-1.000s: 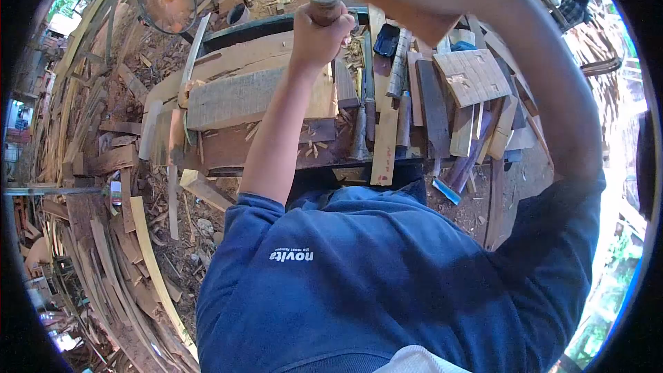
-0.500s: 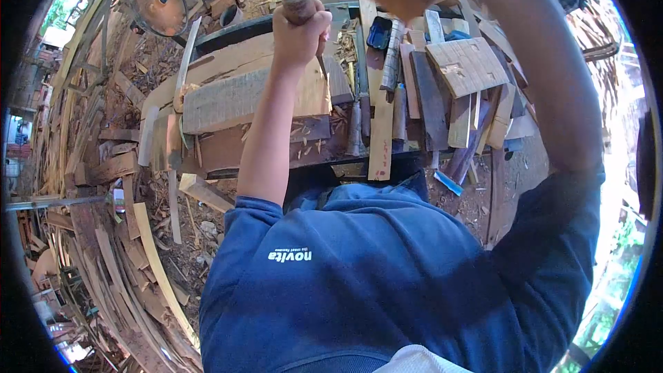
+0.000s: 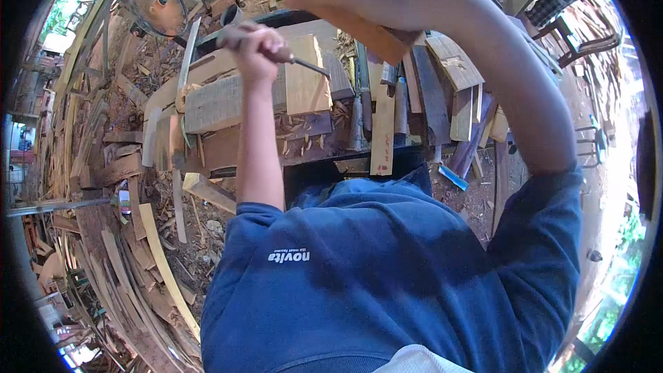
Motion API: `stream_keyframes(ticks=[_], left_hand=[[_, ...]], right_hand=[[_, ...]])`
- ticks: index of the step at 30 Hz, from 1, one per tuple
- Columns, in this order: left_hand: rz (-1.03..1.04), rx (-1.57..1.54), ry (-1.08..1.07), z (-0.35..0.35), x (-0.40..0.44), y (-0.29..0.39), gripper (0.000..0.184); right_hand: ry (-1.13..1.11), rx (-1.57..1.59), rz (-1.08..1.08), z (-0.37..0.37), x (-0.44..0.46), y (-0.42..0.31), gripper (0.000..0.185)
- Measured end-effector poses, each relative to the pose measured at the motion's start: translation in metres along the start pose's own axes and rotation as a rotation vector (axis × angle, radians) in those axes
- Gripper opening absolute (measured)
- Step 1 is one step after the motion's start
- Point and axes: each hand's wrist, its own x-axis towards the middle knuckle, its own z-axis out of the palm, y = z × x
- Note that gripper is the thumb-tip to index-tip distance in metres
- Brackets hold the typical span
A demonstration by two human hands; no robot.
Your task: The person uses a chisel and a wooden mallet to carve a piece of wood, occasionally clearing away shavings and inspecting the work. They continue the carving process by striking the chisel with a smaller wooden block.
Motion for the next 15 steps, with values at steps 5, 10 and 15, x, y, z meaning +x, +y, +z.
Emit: stream_keyframes(ticks=[5,10,15], left_hand=[[0.122,-0.139,0.069,-0.010,-0.020,0.012,0.012],[0.085,-0.038,-0.036,0.025,-0.014,0.036,0.012],[0.047,0.111,-0.167,0.044,-0.012,0.037,0.010]], right_hand=[[0.437,0.239,-0.057,0.011,-0.019,0.018,0.042],[0.413,0.583,-0.124,0.006,-0.029,0.015,0.038],[0.401,0.517,-0.063,0.007,-0.035,0.020,0.036]])
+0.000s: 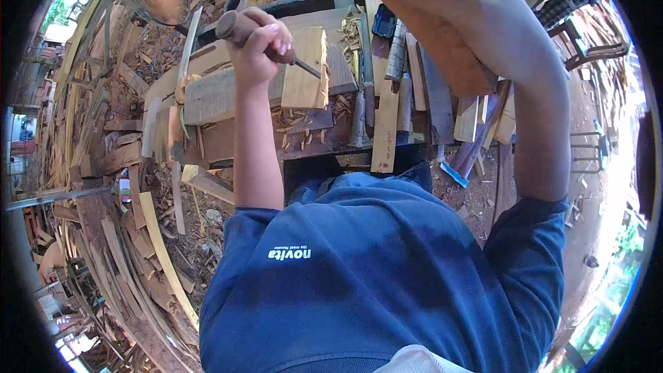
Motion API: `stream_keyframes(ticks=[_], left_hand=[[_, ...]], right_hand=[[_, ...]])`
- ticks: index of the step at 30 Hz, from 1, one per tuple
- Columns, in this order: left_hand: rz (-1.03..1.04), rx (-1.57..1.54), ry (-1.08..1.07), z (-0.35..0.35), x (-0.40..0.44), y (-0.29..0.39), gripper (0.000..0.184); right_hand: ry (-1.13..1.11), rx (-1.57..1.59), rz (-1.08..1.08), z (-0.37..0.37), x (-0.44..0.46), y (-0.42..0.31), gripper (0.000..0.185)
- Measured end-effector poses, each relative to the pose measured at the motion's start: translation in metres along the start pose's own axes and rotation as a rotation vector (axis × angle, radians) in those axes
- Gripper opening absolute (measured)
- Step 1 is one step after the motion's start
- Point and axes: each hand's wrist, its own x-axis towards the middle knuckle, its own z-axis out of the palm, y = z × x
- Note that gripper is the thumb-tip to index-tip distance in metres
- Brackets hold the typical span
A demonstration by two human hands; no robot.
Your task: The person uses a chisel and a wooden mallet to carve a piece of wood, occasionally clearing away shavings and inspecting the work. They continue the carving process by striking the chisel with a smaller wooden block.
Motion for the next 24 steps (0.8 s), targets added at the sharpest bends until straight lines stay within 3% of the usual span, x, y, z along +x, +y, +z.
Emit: stream_keyframes(ticks=[3,7,9,10,12,13,15,19,22,24], left_hand=[[-0.003,0.015,0.013,0.008,0.000,-0.003,0.012],[-0.010,0.015,-0.025,0.010,0.004,-0.007,0.011],[-0.015,0.023,-0.031,0.012,0.005,-0.007,0.011],[-0.023,0.032,-0.038,0.012,0.006,-0.008,0.011],[-0.024,0.035,-0.042,0.011,0.008,-0.010,0.012],[-0.028,0.039,-0.048,0.011,0.008,-0.010,0.013],[-0.018,0.047,-0.046,0.013,0.008,-0.009,0.013],[-0.014,0.047,-0.018,0.010,0.002,-0.005,0.012],[0.036,-0.065,0.067,0.011,-0.011,0.005,0.011],[0.106,-0.085,0.078,0.008,-0.018,0.013,0.010]], right_hand=[[0.151,-0.229,0.004,0.013,-0.004,0.002,0.038],[0.138,-0.180,-0.096,0.010,-0.002,0.011,0.040],[0.263,-0.306,0.203,0.026,0.001,-0.011,0.041],[0.262,-0.309,0.202,0.020,-0.001,-0.009,0.041],[0.030,-0.014,0.104,0.007,-0.004,-0.006,0.041],[0.028,-0.016,0.104,0.009,-0.005,0.000,0.041],[0.187,-0.285,-0.052,0.023,-0.005,0.012,0.040],[0.104,-0.272,-0.018,0.006,0.004,0.029,0.039],[0.128,-0.354,-0.207,0.011,0.012,0.070,0.050],[0.121,-0.365,0.042,0.023,0.004,0.085,0.054]])
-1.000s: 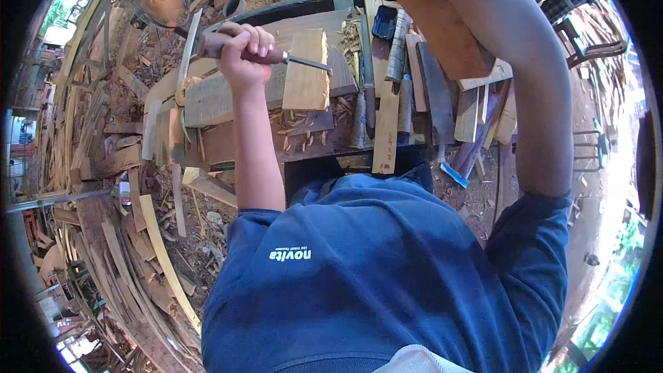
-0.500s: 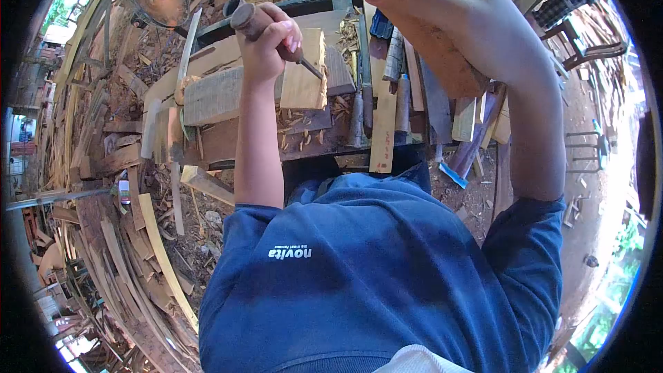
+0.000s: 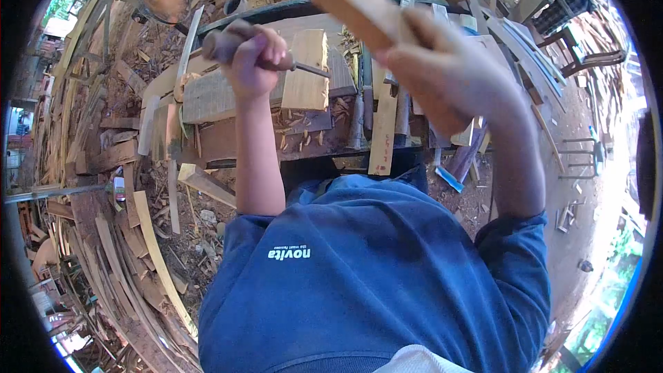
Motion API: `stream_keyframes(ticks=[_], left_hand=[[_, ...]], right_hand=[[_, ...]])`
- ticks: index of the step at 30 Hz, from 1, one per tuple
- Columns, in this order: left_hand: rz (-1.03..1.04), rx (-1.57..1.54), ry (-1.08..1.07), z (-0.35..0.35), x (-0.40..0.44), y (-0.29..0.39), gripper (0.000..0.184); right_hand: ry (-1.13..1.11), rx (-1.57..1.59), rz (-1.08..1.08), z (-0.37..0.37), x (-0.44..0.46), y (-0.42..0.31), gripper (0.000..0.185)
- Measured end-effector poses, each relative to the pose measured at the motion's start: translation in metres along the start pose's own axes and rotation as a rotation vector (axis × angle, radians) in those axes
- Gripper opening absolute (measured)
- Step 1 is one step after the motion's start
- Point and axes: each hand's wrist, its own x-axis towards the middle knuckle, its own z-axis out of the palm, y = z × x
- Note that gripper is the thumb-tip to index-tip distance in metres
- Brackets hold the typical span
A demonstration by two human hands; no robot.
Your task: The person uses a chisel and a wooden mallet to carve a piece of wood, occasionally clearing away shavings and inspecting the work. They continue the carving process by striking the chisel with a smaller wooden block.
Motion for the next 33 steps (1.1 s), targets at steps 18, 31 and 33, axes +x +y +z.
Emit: stream_keyframes(ticks=[18,31,33], left_hand=[[-0.660,0.767,-0.031,-0.012,-0.075,-0.002,0.011],[-0.008,-0.014,0.066,-0.005,-0.061,-0.045,0.014],[0.009,-0.005,0.015,-0.004,-0.058,-0.045,0.014]], right_hand=[[-0.054,0.337,0.446,0.106,-0.063,0.132,0.040],[-0.012,0.357,0.380,0.109,-0.064,0.127,0.047],[-0.022,0.338,0.365,0.114,-0.063,0.131,0.047]])
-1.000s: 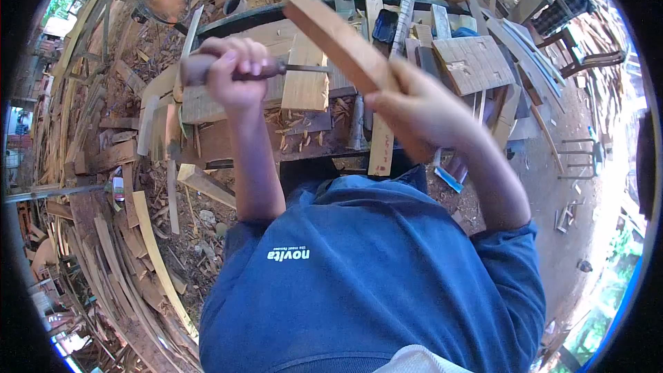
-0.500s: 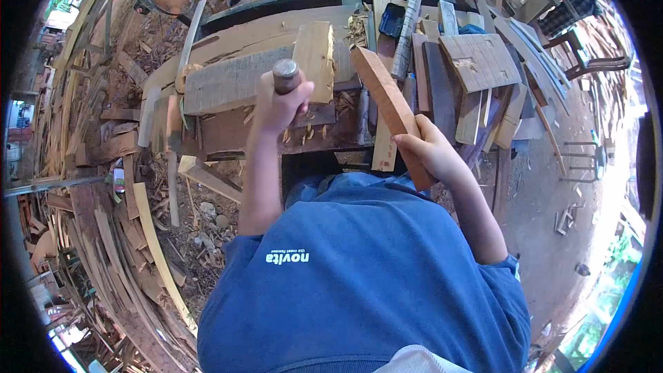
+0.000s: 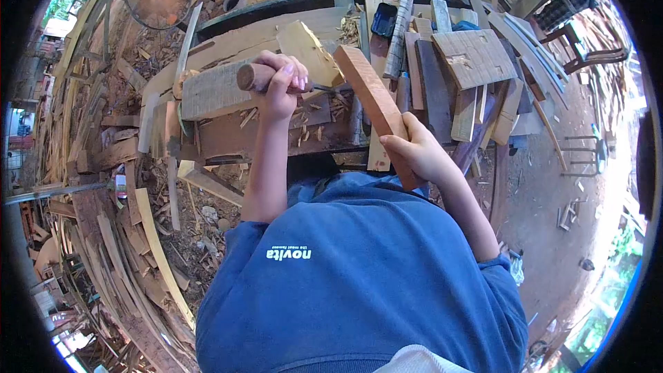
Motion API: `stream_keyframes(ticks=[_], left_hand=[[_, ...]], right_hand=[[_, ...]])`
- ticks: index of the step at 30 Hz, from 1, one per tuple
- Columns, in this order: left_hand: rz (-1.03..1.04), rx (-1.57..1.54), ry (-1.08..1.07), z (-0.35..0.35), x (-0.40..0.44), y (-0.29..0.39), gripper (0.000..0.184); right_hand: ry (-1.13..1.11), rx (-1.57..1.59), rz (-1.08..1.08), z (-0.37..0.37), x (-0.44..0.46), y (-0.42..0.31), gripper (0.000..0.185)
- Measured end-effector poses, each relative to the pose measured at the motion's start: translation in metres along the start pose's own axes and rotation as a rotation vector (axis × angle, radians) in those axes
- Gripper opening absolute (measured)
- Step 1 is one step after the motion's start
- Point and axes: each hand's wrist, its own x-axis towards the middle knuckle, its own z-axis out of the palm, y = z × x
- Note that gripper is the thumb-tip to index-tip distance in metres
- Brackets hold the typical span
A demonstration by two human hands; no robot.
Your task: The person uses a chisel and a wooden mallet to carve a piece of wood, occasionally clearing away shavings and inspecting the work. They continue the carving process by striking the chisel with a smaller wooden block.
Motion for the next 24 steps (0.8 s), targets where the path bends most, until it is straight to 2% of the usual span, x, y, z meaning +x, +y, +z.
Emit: stream_keyframes(ticks=[4,7,9,12,17,19,24], left_hand=[[-0.055,-0.040,-0.139,0.013,0.010,0.023,0.014],[0.048,-0.046,-0.155,0.027,0.027,0.044,0.013],[0.186,0.053,-0.121,0.028,0.045,0.049,0.012],[0.167,0.056,-0.033,0.025,0.068,0.040,0.011],[0.118,0.183,-0.001,0.023,0.085,0.017,0.014],[0.100,0.198,-0.019,0.020,0.087,0.006,0.013],[0.068,0.195,0.014,0.022,0.086,-0.004,0.012]], right_hand=[[0.012,0.002,0.002,-0.001,0.000,-0.001,0.048],[0.045,0.036,0.037,-0.003,-0.002,-0.003,0.042],[0.042,0.030,0.050,-0.004,-0.004,-0.002,0.042],[0.031,0.005,0.067,-0.004,-0.007,0.000,0.042],[0.022,0.040,0.074,0.001,-0.009,0.004,0.042],[0.000,-0.008,0.069,0.002,-0.010,0.004,0.049],[-0.012,-0.050,0.073,0.003,-0.012,0.006,0.046]])
